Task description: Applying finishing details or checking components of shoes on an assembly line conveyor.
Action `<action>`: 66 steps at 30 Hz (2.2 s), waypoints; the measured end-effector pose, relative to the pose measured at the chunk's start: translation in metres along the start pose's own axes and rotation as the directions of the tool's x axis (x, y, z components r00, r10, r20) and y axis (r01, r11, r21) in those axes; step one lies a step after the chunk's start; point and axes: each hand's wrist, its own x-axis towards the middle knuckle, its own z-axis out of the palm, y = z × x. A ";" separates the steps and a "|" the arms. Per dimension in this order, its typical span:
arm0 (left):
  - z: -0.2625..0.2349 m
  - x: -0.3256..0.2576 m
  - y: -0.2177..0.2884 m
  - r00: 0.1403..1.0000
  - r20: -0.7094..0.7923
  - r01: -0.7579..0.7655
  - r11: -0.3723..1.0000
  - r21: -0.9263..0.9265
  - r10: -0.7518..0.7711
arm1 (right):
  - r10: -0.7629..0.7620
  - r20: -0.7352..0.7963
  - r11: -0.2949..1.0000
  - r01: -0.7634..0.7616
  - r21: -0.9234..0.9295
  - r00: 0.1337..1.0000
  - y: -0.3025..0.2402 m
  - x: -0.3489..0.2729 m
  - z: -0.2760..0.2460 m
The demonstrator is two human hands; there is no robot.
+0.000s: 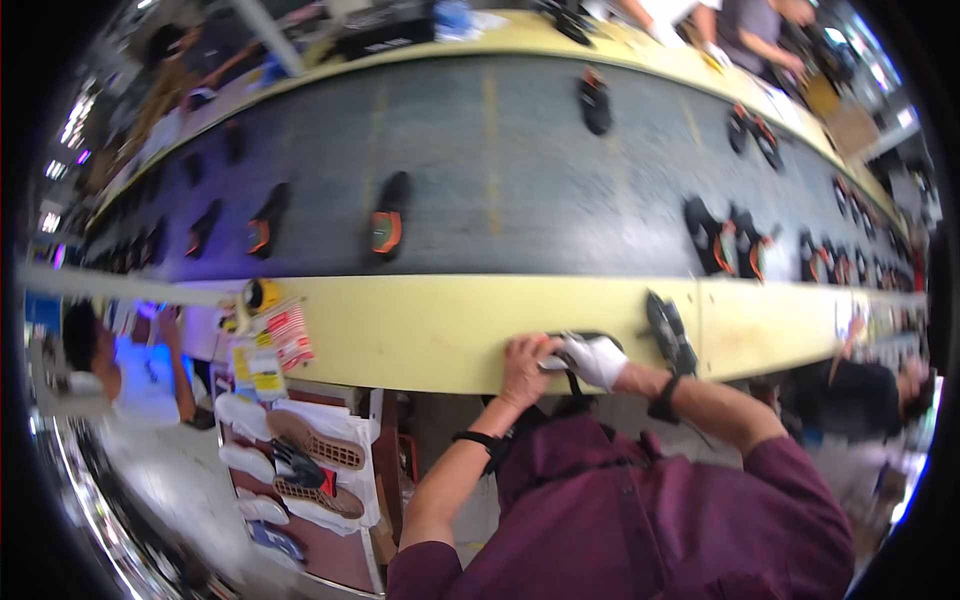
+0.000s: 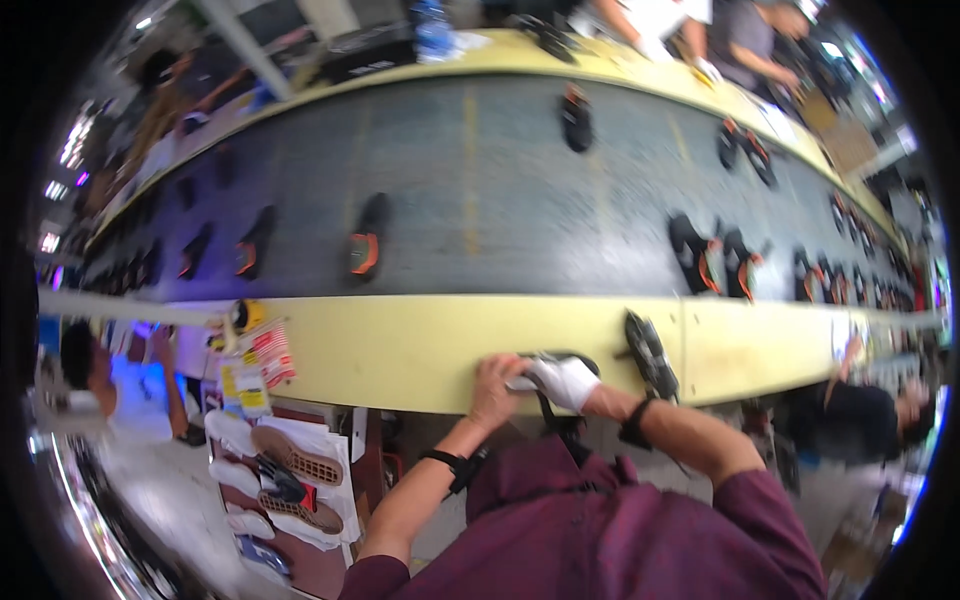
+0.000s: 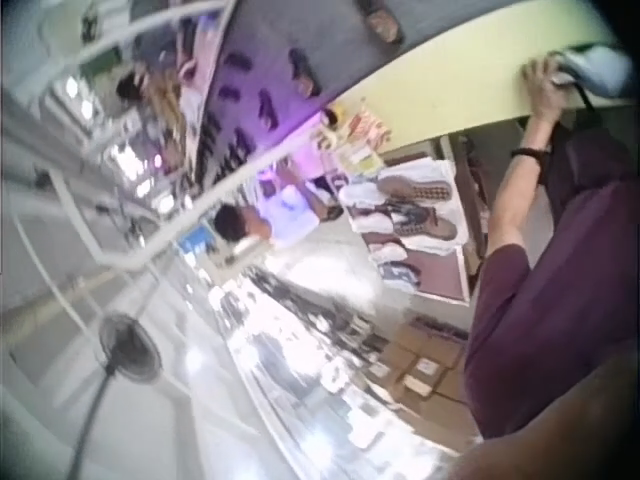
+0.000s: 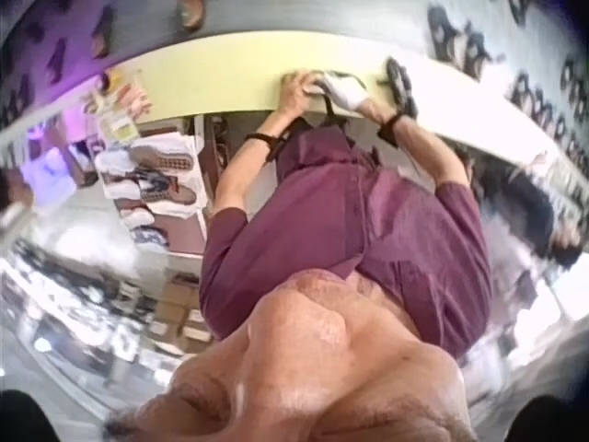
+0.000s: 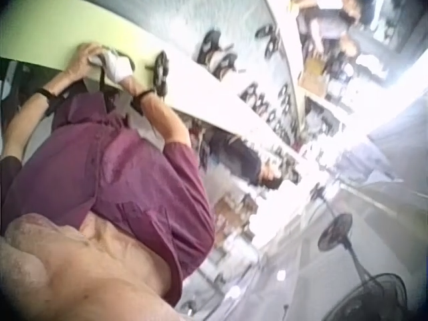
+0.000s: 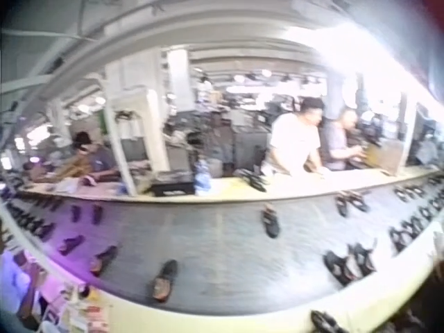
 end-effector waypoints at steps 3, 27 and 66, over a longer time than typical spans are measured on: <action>0.004 0.007 0.003 0.993 0.017 -0.115 0.983 0.145 0.113 | 0.099 -0.069 0.982 -0.086 0.169 0.993 0.001 -0.020 -0.010; 0.001 0.021 0.013 0.986 0.150 -0.084 0.995 0.057 0.074 | 0.306 0.228 0.930 -0.239 -0.281 0.924 0.028 -0.056 -0.048; -0.007 0.019 0.008 0.994 0.091 -0.057 0.998 0.037 0.054 | 0.265 0.554 0.866 0.058 -0.497 0.789 0.015 -0.002 -0.042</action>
